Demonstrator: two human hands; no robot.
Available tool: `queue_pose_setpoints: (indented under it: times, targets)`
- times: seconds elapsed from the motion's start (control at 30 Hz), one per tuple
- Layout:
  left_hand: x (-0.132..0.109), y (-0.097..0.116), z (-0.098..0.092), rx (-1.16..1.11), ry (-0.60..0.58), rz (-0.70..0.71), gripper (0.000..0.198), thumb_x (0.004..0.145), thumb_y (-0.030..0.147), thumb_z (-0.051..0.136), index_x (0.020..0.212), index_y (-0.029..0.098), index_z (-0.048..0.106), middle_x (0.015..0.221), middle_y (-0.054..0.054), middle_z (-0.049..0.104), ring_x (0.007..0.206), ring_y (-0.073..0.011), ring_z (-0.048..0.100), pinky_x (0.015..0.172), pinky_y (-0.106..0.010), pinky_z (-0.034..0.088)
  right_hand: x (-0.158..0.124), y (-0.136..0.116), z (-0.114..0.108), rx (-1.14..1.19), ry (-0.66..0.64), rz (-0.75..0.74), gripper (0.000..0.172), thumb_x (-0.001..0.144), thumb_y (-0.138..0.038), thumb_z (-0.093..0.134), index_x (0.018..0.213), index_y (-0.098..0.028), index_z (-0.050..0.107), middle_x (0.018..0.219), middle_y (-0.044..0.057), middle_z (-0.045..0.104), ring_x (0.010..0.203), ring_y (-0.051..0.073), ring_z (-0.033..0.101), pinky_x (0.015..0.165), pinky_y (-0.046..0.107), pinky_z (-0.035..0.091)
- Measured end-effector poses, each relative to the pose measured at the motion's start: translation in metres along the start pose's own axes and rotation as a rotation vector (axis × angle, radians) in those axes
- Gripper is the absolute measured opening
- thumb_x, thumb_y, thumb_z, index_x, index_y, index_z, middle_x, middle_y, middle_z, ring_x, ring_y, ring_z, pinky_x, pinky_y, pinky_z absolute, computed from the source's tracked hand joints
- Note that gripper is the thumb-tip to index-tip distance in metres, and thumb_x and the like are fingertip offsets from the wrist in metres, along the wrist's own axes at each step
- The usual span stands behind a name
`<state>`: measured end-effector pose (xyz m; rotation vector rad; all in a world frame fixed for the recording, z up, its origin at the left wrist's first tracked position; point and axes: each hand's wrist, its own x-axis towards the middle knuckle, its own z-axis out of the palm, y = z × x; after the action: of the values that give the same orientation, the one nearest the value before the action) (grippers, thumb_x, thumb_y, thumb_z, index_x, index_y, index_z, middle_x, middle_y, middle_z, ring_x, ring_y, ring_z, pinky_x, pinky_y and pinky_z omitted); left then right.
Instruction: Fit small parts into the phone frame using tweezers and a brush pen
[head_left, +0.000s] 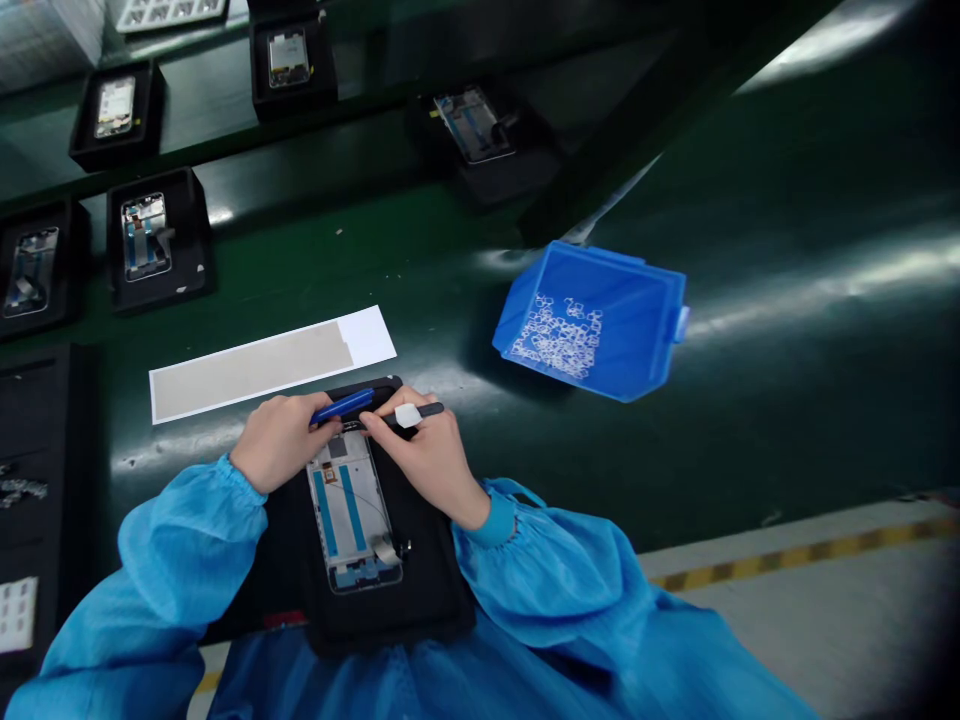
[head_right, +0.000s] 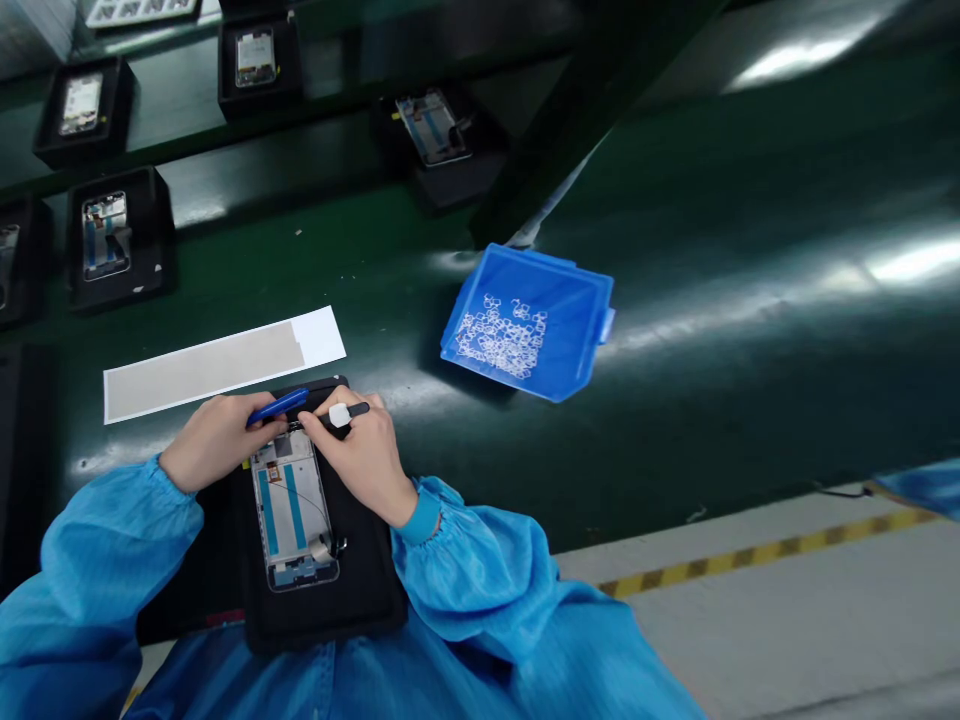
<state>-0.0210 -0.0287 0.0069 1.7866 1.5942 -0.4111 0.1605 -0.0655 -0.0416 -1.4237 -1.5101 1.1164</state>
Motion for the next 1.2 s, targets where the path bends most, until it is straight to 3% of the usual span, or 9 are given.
queue_pose_setpoints:
  times: [0.27, 0.7, 1.2]
  targets:
    - [-0.0011, 0.0053, -0.0007, 0.080, -0.026, -0.013, 0.021, 0.095, 0.039, 0.050, 0.105, 0.027, 0.064, 0.090, -0.002, 0.068, 0.083, -0.0233, 0.062, 0.063, -0.030, 0.030, -0.0025, 0.0033, -0.0021, -0.023, 0.001, -0.028, 0.024, 0.090, -0.034, 0.062, 0.071, -0.020, 0.059, 0.071, 0.001, 0.063, 0.070, 0.018, 0.058, 0.071, 0.034, 0.038]
    - [-0.0020, 0.0011, 0.0009, 0.072, 0.004, 0.031, 0.020, 0.095, 0.039, 0.050, 0.101, 0.025, 0.063, 0.090, -0.002, 0.068, 0.085, -0.0241, 0.063, 0.064, -0.031, 0.031, -0.0026, 0.0030, 0.0010, -0.144, -0.012, -0.142, 0.020, 0.090, -0.032, 0.064, 0.075, -0.020, 0.057, 0.073, 0.000, 0.064, 0.073, 0.019, 0.058, 0.073, 0.033, 0.035]
    - [0.0000, -0.0017, 0.0029, -0.023, 0.037, 0.062, 0.020, 0.095, 0.036, 0.047, 0.099, 0.023, 0.062, 0.094, -0.004, 0.070, 0.089, -0.0226, 0.065, 0.071, -0.029, 0.037, 0.0022, 0.0044, 0.0068, -0.183, -0.004, -0.160, 0.017, 0.085, -0.020, 0.067, 0.074, -0.018, 0.054, 0.075, -0.001, 0.062, 0.075, 0.017, 0.057, 0.075, 0.033, 0.033]
